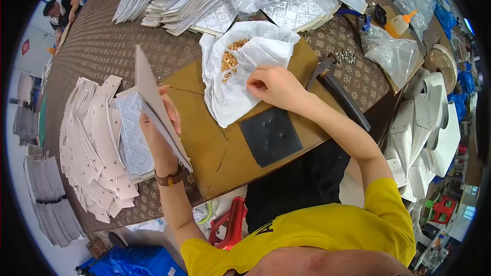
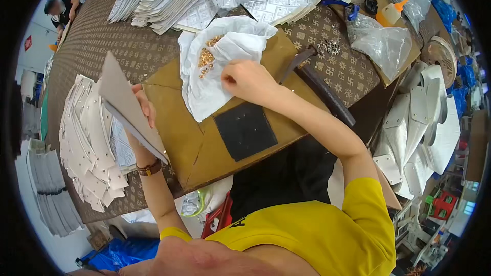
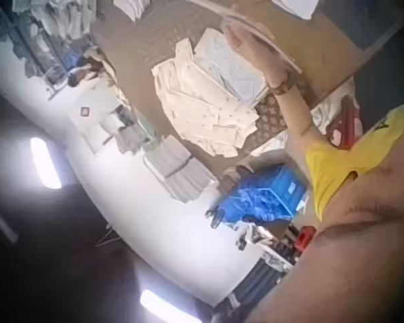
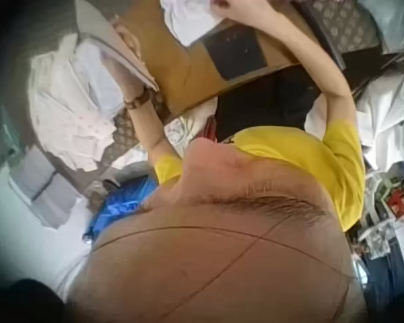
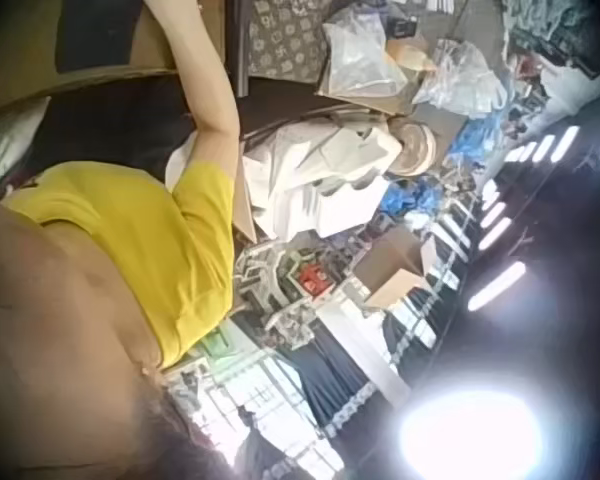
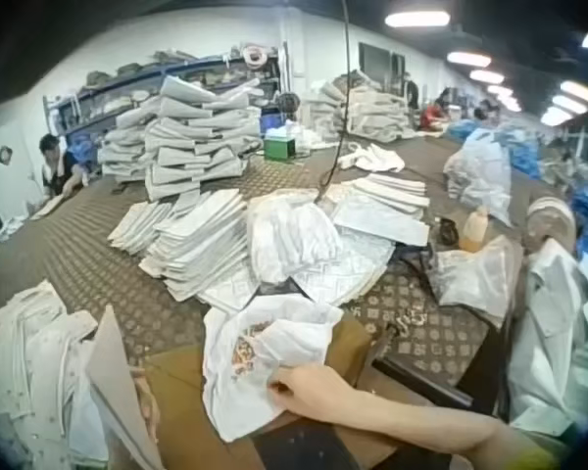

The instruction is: Assembling small metal studs onto fabric pieces using a hammer and scissors at a workbench.

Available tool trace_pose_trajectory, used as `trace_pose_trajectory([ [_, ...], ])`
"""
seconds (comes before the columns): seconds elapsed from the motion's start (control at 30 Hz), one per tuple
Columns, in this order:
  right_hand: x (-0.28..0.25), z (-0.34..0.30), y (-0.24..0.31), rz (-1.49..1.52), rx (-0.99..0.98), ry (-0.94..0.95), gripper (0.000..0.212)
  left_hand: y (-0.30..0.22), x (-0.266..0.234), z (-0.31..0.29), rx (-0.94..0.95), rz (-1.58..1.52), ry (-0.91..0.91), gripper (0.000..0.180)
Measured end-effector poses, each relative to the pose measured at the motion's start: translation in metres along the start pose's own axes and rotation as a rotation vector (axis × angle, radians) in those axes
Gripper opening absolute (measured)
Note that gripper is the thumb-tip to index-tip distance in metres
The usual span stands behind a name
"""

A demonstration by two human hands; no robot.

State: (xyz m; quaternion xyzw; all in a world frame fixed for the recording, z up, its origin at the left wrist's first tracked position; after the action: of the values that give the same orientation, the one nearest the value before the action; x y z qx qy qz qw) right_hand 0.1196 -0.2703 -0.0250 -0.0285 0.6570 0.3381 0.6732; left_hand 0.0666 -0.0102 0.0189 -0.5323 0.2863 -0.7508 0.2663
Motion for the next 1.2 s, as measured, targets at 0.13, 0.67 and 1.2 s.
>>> trace_pose_trajectory([
  [0.13, -0.003, -0.003, -0.002, 0.050, -0.057, -0.105, 0.012, 0.002, -0.016, -0.009, 0.039, 0.304, -0.296, 0.035],
  [0.67, -0.037, -0.093, 0.033, 0.066, -0.183, 0.062, 0.013, 0.012, 0.014, -0.007, -0.030, 0.631, -0.132, 0.027],
  [1.2, -0.028, -0.130, 0.009, 0.603, 0.265, 0.142, 0.018, 0.081, 0.085, -0.021, -0.241, 1.183, 0.532, 0.035],
])
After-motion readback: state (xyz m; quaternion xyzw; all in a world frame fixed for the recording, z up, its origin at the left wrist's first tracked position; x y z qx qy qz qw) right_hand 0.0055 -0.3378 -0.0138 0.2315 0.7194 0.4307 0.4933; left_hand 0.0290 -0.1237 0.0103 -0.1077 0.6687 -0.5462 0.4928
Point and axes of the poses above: each hand's wrist, its own z-axis towards the middle knuckle, its own x-axis out of the palm, y = z × x, the point moved 7 cm from there along z, towards the middle knuckle, and after that the axes turned 14 degrees about -z, right-handed, at the moved point
